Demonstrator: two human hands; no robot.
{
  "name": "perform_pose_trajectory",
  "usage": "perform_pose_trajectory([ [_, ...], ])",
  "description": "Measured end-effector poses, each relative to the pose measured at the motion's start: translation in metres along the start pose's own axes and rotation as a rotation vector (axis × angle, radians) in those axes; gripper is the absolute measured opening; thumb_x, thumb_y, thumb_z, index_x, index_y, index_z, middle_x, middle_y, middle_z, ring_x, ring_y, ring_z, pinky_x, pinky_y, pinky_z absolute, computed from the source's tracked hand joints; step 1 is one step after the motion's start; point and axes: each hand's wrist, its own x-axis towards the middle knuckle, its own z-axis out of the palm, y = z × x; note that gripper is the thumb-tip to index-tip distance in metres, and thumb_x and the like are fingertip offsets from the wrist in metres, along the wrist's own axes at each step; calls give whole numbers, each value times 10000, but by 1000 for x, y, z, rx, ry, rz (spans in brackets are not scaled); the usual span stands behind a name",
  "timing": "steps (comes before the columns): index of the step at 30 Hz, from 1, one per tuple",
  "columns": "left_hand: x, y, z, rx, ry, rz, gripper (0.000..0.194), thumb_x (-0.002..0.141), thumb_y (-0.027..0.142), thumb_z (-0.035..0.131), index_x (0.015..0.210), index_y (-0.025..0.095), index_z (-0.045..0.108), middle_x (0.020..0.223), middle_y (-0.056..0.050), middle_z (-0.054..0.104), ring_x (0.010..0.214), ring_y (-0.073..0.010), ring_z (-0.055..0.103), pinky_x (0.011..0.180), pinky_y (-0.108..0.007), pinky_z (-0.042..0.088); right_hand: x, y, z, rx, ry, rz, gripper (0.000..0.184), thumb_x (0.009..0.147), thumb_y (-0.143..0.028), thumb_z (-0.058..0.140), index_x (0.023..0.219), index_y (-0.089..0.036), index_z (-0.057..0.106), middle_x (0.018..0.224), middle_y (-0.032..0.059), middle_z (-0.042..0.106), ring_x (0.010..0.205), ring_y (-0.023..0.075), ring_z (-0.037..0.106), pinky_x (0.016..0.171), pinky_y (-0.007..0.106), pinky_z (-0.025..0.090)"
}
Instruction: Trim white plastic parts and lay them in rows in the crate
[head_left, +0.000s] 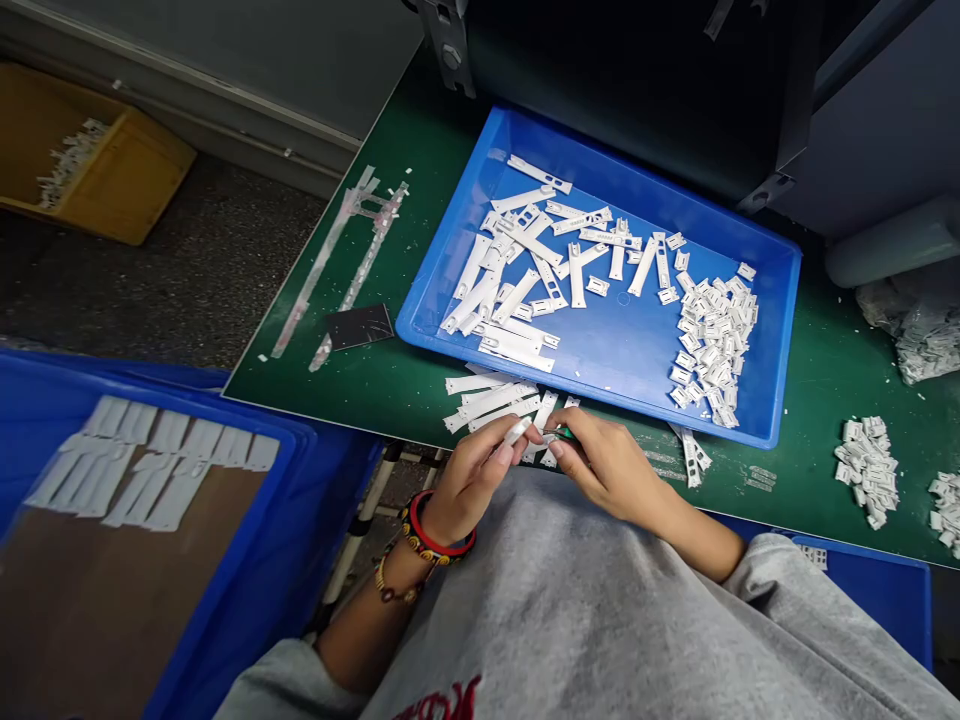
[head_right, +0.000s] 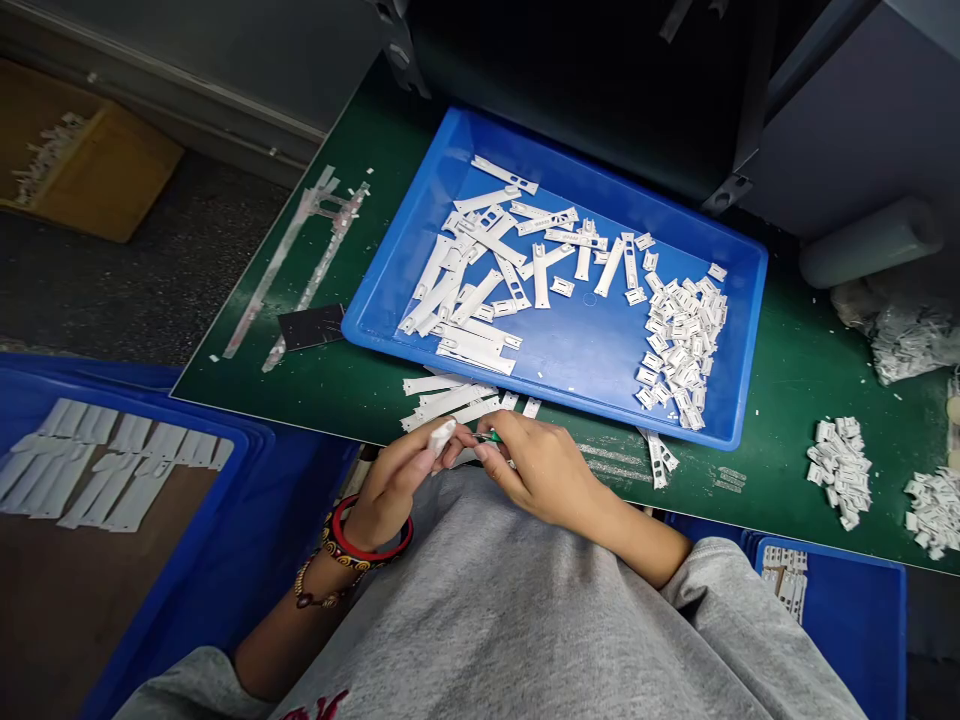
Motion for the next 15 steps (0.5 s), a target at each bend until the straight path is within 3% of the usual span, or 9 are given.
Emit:
perform_pose_trajectory([
  [4, 1, 4, 4, 234, 23, 98, 257, 930, 278, 406, 932, 149, 628, 876, -80, 639, 842, -199, 608, 770, -310, 502, 1, 3, 2, 181, 8, 32, 283, 960, -413, 463, 1146, -202, 484, 904, 38, 635, 700, 155, 573, 644, 249, 422],
  [8, -2, 9, 4, 233, 4, 9, 197, 894, 257, 501, 997, 155, 633, 944, -84, 694, 858, -196, 649, 788, -302, 520, 3, 4, 5, 372, 63, 78, 225, 976, -362, 440, 1099, -199, 535, 933, 39, 619, 805, 153, 582, 735, 264, 448],
  [12, -1, 16, -1, 55, -106, -178, 225, 895, 324, 496, 957, 157, 633, 739, -36, 680, 661, -162, 627, 634, -263, 511, 5, 6, 8, 599, 5, 181, 282, 973, -414, 456, 1139, -200, 534, 758, -22, 539, 655, 115, 519, 638, 238, 434],
  [15, 4, 21, -3, -32, -166, -239, 234, 880, 347, 490, 838, 159, 622, 617, -10, 616, 585, -144, 581, 572, -242, 479, 6, 9, 13, 752, -21, 217, 312, 955, -477, 479, 1080, -195, 529, 706, -42, 497, 576, 91, 463, 563, 217, 406],
])
